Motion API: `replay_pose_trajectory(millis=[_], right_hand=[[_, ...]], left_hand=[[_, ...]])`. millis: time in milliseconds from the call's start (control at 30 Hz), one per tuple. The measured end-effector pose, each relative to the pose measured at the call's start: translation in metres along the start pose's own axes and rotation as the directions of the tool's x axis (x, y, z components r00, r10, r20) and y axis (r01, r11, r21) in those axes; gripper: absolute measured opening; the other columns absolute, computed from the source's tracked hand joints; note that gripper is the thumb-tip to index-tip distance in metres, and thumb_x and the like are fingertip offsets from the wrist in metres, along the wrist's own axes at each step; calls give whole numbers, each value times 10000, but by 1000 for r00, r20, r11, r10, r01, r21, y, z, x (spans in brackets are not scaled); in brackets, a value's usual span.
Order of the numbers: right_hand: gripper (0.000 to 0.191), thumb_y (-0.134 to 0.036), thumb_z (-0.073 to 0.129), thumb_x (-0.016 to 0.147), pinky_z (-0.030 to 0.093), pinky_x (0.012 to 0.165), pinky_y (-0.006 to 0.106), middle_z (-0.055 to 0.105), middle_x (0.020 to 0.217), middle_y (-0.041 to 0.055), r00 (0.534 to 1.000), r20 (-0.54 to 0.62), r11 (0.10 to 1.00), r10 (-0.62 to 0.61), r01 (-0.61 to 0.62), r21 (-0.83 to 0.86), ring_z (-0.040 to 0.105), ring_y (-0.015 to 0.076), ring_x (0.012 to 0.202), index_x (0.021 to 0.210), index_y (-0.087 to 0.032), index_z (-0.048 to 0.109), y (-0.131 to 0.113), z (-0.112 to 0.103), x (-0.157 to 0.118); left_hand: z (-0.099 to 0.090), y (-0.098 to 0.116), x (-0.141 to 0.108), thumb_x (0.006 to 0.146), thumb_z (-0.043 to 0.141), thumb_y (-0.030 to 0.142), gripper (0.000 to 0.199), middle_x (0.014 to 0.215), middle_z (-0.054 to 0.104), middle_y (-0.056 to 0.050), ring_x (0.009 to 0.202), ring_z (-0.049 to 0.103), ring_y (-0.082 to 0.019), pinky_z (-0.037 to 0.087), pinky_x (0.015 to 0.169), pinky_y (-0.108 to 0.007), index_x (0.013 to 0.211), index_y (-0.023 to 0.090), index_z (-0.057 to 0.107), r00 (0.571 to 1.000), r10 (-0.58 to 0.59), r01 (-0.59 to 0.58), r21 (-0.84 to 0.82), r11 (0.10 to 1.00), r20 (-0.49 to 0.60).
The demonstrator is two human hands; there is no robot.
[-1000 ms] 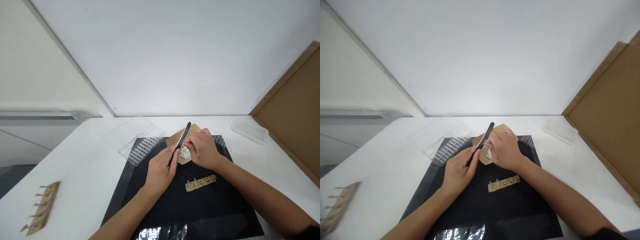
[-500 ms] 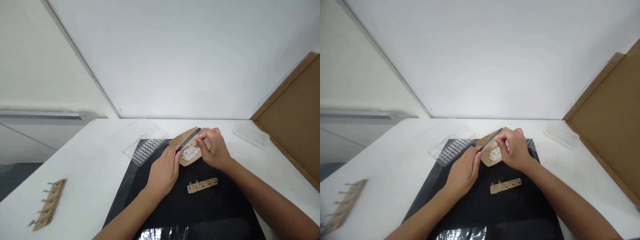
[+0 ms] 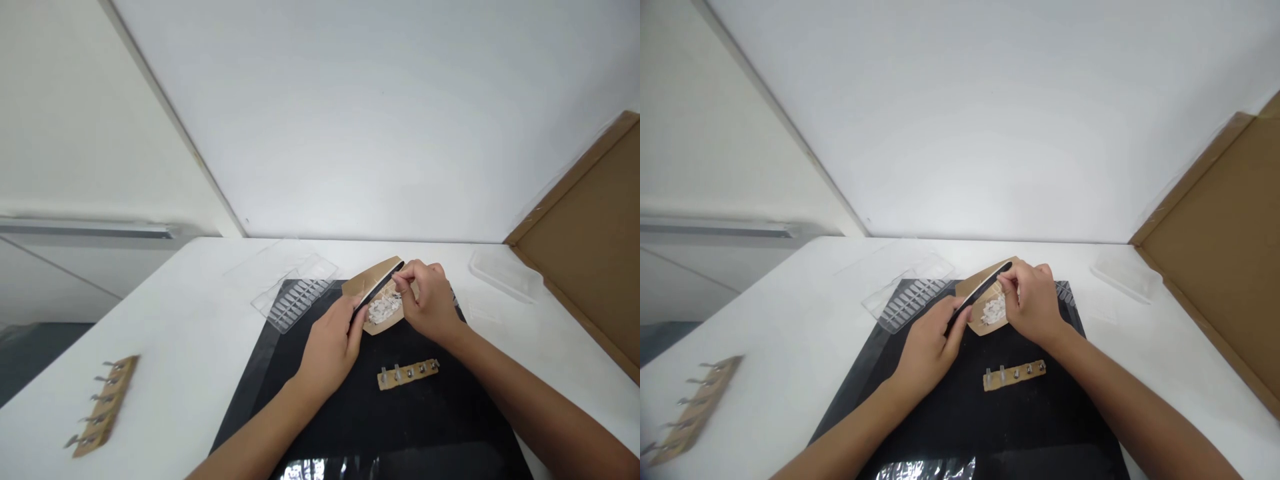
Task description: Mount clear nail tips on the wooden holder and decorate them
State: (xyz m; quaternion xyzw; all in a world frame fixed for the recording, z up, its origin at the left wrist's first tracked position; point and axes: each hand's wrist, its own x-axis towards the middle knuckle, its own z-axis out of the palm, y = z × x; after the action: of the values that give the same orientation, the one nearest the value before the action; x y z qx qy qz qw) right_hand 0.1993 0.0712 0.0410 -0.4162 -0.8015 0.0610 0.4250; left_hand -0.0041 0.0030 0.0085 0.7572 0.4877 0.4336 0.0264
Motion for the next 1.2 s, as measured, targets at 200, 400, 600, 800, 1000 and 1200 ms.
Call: replay_pose_trajectory(millis=[200, 400, 600, 800, 1000, 1200], right_hand=[[180, -266, 513, 1042, 338, 824, 394, 688, 772, 1, 999, 28, 1000, -17, 17, 10, 622, 188, 690, 873, -217, 553, -11, 13, -9], [214, -235, 500, 1027, 292, 760, 375, 639, 709, -16, 993, 71, 991, -93, 99, -86, 546, 163, 623, 814, -212, 507, -24, 17, -9], [185, -220, 501, 1007, 296, 761, 375, 677, 749, -3, 987, 103, 991, -120, 125, -42, 582, 174, 653, 822, -212, 516, -16, 19, -8], [196, -252, 495, 1026, 304, 774, 373, 666, 725, -11, 996, 51, 996, -75, 77, -41, 568, 171, 626, 837, -212, 534, -18, 21, -7], [203, -248, 491, 1022, 299, 789, 377, 680, 732, -6, 995, 67, 995, -77, 81, -65, 581, 173, 636, 827, -212, 539, -15, 21, -6], [191, -247, 490, 1016, 304, 775, 376, 691, 746, 2, 991, 96, 994, -97, 101, -41, 590, 182, 653, 828, -222, 515, -16, 21, -6]], left_hand=[[-3, 13, 3, 1070, 519, 228, 277, 785, 653, 9, 717, 646, -123, 483, 696, -227, 813, 190, 616, 992, -109, 121, -233, 965, 61], [0, 15, 2, 1056, 549, 227, 302, 701, 621, 22, 629, 611, -104, 448, 636, -221, 772, 179, 639, 990, -138, 128, -223, 966, -29], [-1, 16, 3, 1043, 561, 198, 317, 680, 619, 13, 607, 608, -110, 449, 613, -227, 734, 176, 629, 992, -88, 71, -176, 982, -94], [-1, 17, 3, 1034, 568, 166, 296, 696, 642, 4, 621, 623, -109, 463, 621, -220, 748, 172, 644, 991, -72, 51, -176, 983, -112], [0, 17, 3, 1039, 560, 191, 317, 682, 639, 0, 605, 618, -115, 466, 607, -229, 736, 174, 650, 991, -70, 51, -153, 987, -117], [-1, 16, 2, 1039, 555, 204, 325, 675, 646, -3, 593, 619, -120, 492, 615, -236, 731, 178, 654, 989, -71, 52, -138, 989, -130]])
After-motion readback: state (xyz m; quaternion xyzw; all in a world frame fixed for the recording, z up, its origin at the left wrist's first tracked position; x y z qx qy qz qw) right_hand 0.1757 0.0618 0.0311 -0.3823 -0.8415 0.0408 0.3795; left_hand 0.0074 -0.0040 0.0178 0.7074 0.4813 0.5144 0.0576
